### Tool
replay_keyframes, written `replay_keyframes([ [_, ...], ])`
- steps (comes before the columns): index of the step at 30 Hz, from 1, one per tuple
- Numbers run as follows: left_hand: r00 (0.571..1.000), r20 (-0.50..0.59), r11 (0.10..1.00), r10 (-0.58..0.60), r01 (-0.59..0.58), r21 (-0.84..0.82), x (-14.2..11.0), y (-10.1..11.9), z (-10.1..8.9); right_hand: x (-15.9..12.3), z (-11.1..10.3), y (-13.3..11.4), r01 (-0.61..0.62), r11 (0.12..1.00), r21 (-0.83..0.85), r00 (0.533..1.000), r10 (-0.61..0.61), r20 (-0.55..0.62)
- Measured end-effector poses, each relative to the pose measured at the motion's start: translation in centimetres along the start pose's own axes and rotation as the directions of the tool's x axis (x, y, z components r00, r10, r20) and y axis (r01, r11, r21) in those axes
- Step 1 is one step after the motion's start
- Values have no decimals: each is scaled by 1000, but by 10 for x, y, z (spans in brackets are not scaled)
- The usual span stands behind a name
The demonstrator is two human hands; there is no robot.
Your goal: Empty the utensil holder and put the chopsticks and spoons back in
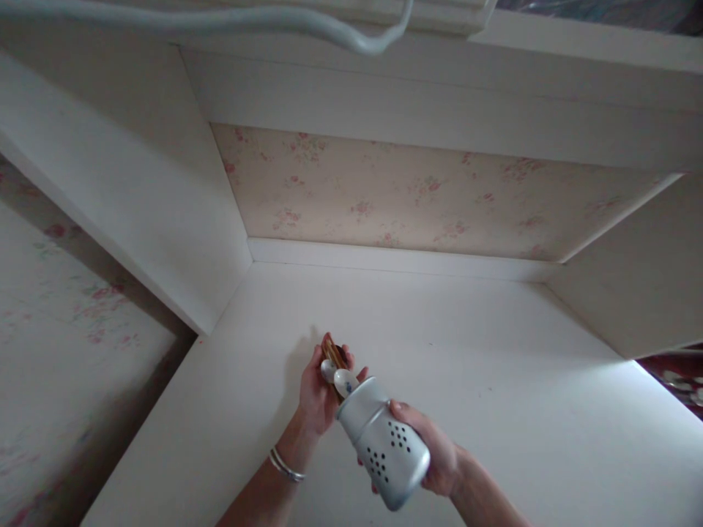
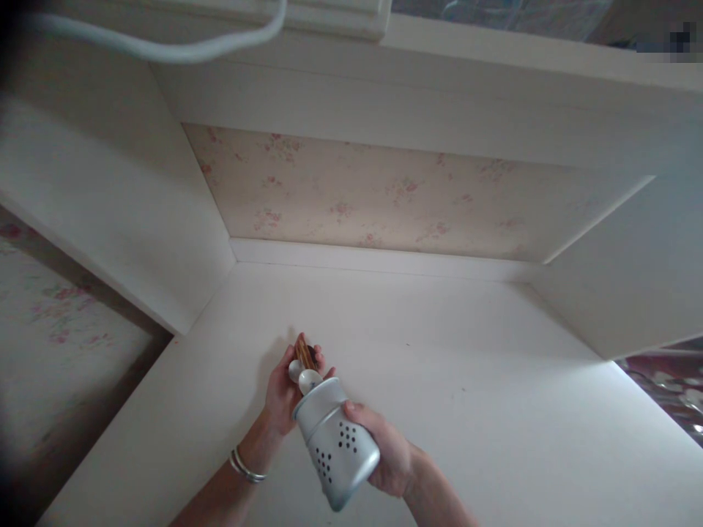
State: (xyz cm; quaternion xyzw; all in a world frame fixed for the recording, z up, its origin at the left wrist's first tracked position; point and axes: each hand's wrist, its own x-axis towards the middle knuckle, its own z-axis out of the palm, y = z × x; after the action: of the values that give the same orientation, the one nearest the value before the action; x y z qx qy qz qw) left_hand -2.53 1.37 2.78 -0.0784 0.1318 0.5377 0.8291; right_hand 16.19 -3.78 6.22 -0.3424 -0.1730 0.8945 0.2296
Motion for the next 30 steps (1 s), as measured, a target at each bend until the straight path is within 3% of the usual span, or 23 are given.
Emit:
replay_keyframes([
  [5, 1000, -12, 999, -4, 4, -48, 3, 0, -1, 2, 0, 2, -6, 999, 45, 1000, 6, -1],
  [11, 997, -75, 1000, -23, 22, -17, 8, 0, -4, 16, -10, 12, -120, 993, -1, 989, 120, 83],
  [16, 996, -45, 997, -74, 73, -15, 10, 3, -4, 12, -10, 11, -93, 995, -34, 993, 95, 65],
  [22, 997, -15, 996, 77, -77, -36, 14, 10, -9, 4, -15, 12, -51, 999, 17, 998, 51, 27],
  [26, 990, -30, 989, 134, -133, 61, 14, 11, -6, 2, -25, 17, -45, 998, 34, 999, 45, 20],
  [30, 994, -13, 993, 112, -111, 36, 9, 11, -4, 1, -34, 20, -34, 999, 31, 998, 33, 44],
])
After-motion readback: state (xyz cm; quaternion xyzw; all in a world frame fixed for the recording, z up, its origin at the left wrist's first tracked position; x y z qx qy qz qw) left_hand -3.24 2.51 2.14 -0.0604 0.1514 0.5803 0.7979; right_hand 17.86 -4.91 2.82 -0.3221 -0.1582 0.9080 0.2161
